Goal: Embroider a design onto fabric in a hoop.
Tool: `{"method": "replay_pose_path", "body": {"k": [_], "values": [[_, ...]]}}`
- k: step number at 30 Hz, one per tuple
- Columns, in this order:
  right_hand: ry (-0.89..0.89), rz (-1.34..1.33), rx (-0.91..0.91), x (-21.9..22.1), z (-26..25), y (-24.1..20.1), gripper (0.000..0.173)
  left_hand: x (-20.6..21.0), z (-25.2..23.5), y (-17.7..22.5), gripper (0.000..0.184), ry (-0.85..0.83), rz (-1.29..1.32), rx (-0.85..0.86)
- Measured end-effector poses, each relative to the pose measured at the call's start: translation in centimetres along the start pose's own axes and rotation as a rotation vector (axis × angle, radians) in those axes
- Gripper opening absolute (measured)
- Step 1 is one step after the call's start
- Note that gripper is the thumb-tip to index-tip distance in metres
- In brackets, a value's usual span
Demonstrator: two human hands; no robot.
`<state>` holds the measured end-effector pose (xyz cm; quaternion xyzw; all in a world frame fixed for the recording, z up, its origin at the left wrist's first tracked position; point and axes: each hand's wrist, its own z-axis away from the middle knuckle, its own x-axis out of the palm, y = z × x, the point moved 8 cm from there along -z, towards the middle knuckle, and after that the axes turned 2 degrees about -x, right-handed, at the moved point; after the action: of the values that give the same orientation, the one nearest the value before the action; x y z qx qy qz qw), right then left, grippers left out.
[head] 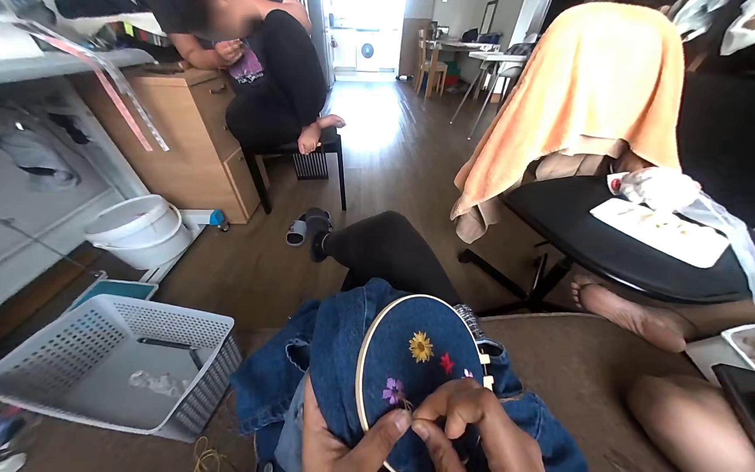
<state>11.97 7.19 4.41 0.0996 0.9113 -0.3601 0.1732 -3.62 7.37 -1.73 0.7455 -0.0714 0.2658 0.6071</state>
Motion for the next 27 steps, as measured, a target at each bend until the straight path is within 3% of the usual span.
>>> {"method": "replay_pose_path", "body": {"k": [20,27], "values": [[-0.040,-0.029,-0.026,0.3,0.5,-0.7,0.022,0.1,-0.1,-0.1,0.087,-0.007,0.020,-0.012],[-0.002,0.009,0.113,-1.5,0.0,0.7,0.013,-0.1,0.1,-0.1,0.087,0.019,-0.009,-0.040]]}}
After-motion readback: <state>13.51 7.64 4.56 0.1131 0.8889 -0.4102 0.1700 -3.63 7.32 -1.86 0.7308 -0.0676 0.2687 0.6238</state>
